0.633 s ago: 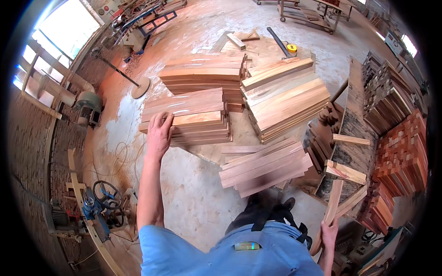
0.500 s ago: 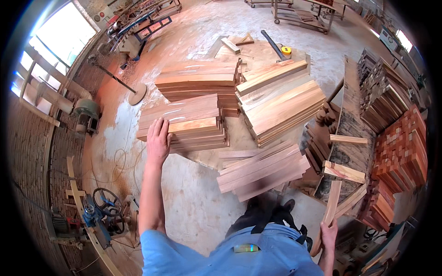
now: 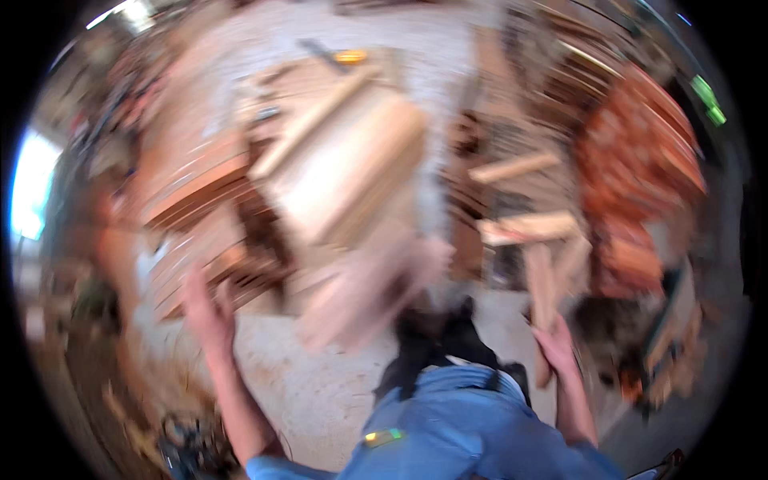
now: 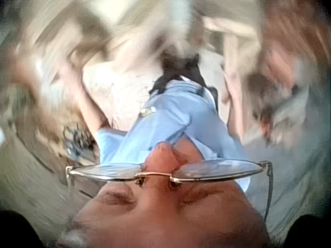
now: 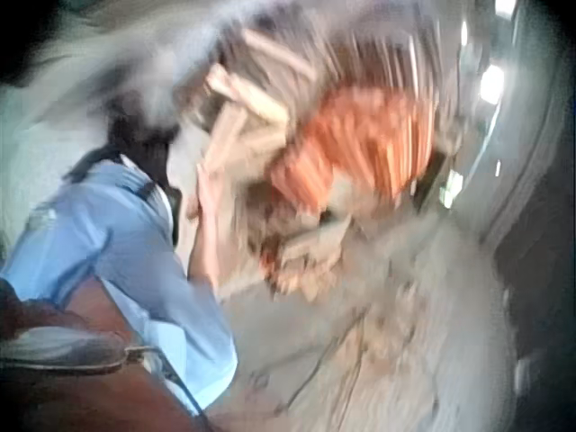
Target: The person repeatedly picks up wooden planks from a pile and stacks them onto a workbench. They handle the planks one at a time or in small groups, aligning them to form a neat stack. The task continues throughout the clip with the person moving between the source pile and the destination stack.
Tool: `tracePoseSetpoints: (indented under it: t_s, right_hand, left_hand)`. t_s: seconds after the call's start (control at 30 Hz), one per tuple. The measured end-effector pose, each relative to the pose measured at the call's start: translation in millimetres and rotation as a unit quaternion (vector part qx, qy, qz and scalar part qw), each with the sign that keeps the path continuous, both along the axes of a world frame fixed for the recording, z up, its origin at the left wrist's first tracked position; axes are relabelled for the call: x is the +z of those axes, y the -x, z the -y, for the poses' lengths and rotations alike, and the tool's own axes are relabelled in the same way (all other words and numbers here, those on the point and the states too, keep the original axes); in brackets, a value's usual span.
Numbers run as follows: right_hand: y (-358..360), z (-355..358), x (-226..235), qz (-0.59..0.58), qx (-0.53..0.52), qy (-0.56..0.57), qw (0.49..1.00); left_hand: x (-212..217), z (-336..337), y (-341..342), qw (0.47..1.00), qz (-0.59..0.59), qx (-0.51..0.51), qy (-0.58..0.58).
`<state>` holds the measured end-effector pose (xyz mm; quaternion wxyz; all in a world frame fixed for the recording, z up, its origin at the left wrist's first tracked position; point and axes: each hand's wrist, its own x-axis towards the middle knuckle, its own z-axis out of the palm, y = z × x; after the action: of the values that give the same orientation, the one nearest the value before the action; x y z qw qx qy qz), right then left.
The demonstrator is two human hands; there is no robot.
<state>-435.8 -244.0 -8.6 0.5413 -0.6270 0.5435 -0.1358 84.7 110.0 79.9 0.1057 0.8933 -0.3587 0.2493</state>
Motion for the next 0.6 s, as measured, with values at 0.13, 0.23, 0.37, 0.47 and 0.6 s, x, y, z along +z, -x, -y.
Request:
tracePoseSetpoints:
  t_s: [0.13, 0.23, 0.37, 0.47, 0.6]
  right_hand:
    - [9.7, 33.8, 15.8, -0.133, -0.023, 0.074, 0.988]
    - [40.5, 45.9, 4.9, -0.108, -0.1, 0.038, 0.988]
    - [82.0, 54.1, -28.0, -0.057, -0.166, -0.004, 0.984]
    - [91.5, 58.2, -14.7, -0.076, -0.19, -0.039, 0.978]
    - [129.6, 54.5, -44.2, -0.082, -0.186, -0.021, 0.979]
  left_hand:
    - [7.7, 103.3, 76.6, 0.98, -0.094, -0.15, 0.09]
    - [-0.6, 189.3, 143.9, 0.927, -0.186, -0.316, 0.078]
    - [-51.3, 291.3, 217.0, 0.842, -0.366, -0.393, 0.043]
    - [-108.5, 339.6, 246.1, 0.817, -0.45, -0.359, 0.015]
    - [-213.4, 387.6, 245.5, 0.779, -0.615, -0.114, 0.051]
